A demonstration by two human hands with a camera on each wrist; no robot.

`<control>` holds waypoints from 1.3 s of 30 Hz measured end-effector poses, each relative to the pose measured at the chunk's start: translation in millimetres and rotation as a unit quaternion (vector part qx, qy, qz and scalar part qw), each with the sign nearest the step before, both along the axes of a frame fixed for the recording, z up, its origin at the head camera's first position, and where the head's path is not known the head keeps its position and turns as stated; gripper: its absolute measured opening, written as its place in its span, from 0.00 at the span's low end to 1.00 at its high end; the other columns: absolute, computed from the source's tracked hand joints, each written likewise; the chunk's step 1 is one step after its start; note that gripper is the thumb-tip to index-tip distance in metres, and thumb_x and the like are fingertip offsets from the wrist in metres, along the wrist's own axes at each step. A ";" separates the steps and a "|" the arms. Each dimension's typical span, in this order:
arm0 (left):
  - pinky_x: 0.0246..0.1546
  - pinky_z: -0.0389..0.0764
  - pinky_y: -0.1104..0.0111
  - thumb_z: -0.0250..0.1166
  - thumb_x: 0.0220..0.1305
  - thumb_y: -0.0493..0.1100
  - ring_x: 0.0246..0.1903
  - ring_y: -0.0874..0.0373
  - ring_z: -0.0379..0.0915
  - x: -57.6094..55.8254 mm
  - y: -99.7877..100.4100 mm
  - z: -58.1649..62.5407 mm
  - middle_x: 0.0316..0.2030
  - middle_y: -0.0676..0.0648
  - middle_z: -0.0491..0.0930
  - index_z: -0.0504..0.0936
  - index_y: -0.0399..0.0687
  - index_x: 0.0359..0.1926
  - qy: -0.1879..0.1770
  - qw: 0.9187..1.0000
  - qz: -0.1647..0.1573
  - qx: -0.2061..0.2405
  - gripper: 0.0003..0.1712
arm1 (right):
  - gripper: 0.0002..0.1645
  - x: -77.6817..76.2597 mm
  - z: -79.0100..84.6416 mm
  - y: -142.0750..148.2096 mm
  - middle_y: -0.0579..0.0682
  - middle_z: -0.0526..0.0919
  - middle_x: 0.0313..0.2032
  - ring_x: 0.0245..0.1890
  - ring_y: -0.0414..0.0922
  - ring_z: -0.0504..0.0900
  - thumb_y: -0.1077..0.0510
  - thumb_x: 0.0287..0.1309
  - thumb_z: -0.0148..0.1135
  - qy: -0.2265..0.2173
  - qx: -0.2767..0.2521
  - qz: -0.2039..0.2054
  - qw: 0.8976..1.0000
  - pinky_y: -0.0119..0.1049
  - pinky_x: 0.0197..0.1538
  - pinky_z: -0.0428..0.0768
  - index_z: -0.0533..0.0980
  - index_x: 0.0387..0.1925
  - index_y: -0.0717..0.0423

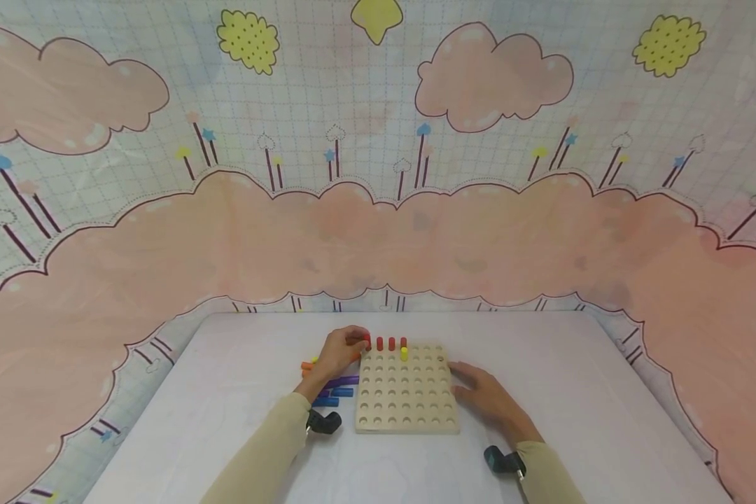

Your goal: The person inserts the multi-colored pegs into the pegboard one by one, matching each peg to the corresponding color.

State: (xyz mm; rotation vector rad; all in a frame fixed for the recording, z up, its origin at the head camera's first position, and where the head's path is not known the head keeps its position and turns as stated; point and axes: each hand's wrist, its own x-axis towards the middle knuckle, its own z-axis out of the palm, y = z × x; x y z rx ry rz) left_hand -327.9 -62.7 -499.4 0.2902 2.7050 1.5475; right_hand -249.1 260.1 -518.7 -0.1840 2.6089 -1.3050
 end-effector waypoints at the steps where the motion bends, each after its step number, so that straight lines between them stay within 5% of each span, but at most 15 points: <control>1: 0.47 0.83 0.63 0.63 0.67 0.38 0.42 0.55 0.79 0.2 -0.2 -0.2 0.45 0.45 0.84 0.82 0.45 0.49 0.001 1.000 -0.001 -0.003 0.11 | 0.35 0.1 0.3 -0.1 0.56 0.60 0.74 0.76 0.62 0.49 0.48 0.62 0.63 0.000 0.001 0.000 1.000 0.64 0.73 0.48 0.67 0.69 0.46; 18: 0.52 0.82 0.60 0.64 0.66 0.39 0.48 0.51 0.81 7.4 -4.8 1.4 0.48 0.44 0.85 0.81 0.42 0.55 0.006 1.000 -0.013 -0.013 0.17 | 0.34 1.2 -2.2 0.2 0.57 0.60 0.74 0.76 0.63 0.49 0.48 0.62 0.63 -0.001 -0.008 0.009 1.000 0.65 0.73 0.47 0.67 0.69 0.45; 39: 0.57 0.80 0.59 0.64 0.67 0.43 0.51 0.52 0.81 35.8 -31.8 45.5 0.49 0.47 0.84 0.81 0.45 0.54 0.073 0.997 -0.005 0.029 0.16 | 0.35 4.2 4.1 -1.5 0.58 0.60 0.74 0.76 0.63 0.50 0.52 0.62 0.62 0.009 0.005 0.005 1.000 0.64 0.74 0.48 0.66 0.70 0.48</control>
